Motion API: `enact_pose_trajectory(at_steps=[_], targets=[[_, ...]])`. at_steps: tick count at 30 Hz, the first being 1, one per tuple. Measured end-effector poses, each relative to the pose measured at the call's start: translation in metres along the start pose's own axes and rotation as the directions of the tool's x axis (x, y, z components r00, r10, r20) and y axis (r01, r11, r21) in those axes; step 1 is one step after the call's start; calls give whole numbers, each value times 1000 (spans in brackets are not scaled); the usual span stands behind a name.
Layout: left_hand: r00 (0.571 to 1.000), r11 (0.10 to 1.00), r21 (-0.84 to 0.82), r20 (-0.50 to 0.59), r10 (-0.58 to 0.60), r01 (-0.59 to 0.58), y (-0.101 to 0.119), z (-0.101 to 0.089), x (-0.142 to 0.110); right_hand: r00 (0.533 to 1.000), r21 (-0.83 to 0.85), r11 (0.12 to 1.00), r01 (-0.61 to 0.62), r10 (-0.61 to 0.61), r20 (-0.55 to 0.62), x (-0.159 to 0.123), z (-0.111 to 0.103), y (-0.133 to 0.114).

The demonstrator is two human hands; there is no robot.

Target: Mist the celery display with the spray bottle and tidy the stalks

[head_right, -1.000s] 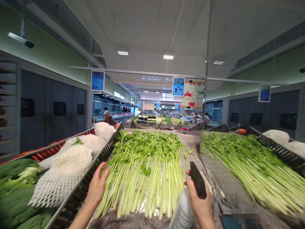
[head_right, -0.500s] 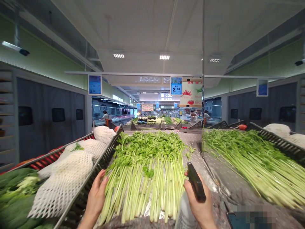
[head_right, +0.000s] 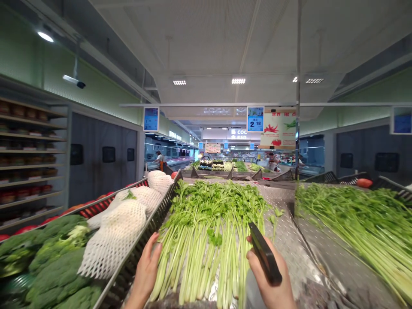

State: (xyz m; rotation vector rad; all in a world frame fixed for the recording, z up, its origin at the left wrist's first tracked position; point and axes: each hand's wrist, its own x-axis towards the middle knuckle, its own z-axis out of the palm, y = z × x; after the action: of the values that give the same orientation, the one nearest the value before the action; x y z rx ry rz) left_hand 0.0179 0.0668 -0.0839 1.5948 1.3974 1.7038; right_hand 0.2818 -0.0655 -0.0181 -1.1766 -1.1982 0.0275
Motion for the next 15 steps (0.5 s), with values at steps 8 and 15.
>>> enact_pose_trajectory(at_steps=[8, 15], targets=[[999, 1000, 21, -34, 24, -23, 2, -10, 4, 997, 59, 996, -63, 66, -38, -2, 20, 12], [998, 1000, 22, -50, 22, -21, 6, -13, 7, 999, 97, 995, 10, -13, 35, -1, 36, -2]])
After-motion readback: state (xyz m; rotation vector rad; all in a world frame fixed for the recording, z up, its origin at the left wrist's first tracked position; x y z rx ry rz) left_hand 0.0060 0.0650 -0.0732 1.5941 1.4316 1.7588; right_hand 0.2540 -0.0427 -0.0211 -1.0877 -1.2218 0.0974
